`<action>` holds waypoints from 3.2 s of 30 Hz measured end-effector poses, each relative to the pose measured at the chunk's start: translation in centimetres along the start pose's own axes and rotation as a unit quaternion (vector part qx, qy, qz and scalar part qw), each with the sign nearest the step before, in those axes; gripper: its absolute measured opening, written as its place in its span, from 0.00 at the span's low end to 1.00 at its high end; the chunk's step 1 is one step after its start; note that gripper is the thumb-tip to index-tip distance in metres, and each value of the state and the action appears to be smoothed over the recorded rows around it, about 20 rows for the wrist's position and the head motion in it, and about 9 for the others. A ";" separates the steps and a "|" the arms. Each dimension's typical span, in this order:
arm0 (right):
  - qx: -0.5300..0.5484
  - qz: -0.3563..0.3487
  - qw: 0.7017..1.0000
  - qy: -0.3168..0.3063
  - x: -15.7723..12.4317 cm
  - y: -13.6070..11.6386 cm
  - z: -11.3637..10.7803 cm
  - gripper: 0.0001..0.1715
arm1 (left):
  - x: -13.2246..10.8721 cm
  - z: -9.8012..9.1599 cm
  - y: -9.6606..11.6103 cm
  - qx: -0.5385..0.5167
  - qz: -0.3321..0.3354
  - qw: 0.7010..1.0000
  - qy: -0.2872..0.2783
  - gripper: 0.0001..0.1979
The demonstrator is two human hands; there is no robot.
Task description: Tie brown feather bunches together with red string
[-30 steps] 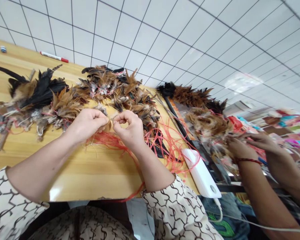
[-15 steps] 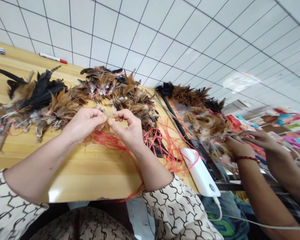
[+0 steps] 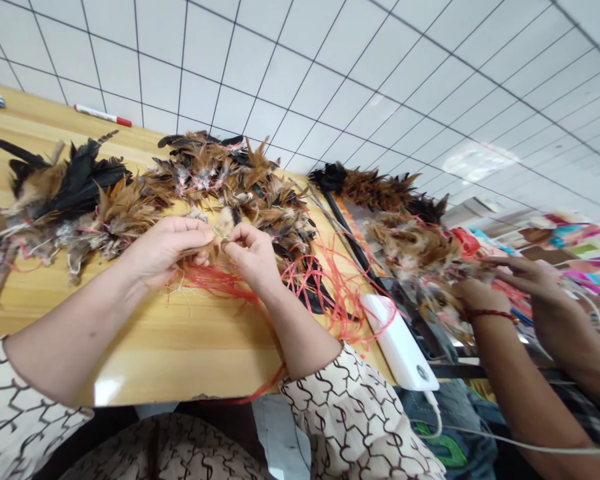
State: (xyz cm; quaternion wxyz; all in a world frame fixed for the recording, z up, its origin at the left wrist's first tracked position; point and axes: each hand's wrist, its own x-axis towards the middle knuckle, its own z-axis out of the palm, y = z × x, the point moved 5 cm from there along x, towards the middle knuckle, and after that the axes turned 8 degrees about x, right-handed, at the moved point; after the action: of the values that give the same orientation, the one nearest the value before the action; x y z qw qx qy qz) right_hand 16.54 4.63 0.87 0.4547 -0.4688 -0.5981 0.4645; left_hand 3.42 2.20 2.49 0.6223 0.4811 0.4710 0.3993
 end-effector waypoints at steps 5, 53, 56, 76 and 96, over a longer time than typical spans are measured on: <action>-0.041 -0.133 0.989 0.046 -0.7 -1.8 -0.7 0.03 | 0.2 -0.9 -0.1 -0.018 -0.016 0.998 0.060 0.10; 0.146 0.025 0.989 0.029 0.0 0.0 -0.4 0.05 | 0.1 0.5 -0.9 0.064 -0.031 0.995 -0.074 0.10; 0.158 0.025 0.987 -0.003 0.1 -0.4 -0.5 0.06 | 0.1 0.3 -1.0 0.194 0.002 0.979 -0.061 0.11; -0.175 -0.005 0.904 -0.391 -2.4 -1.3 2.0 0.09 | 1.5 -2.3 -0.9 0.332 0.137 0.919 0.160 0.13; -0.537 -0.023 0.843 0.034 2.9 1.1 -3.3 0.10 | 0.4 -1.3 -0.3 0.412 0.231 0.863 0.178 0.07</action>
State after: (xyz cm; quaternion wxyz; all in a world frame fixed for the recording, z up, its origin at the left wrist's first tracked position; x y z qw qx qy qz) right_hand 19.46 8.10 0.65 0.1624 -0.6416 -0.7484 0.0437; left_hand 2.33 2.84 2.01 0.1634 0.7096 0.5703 0.3802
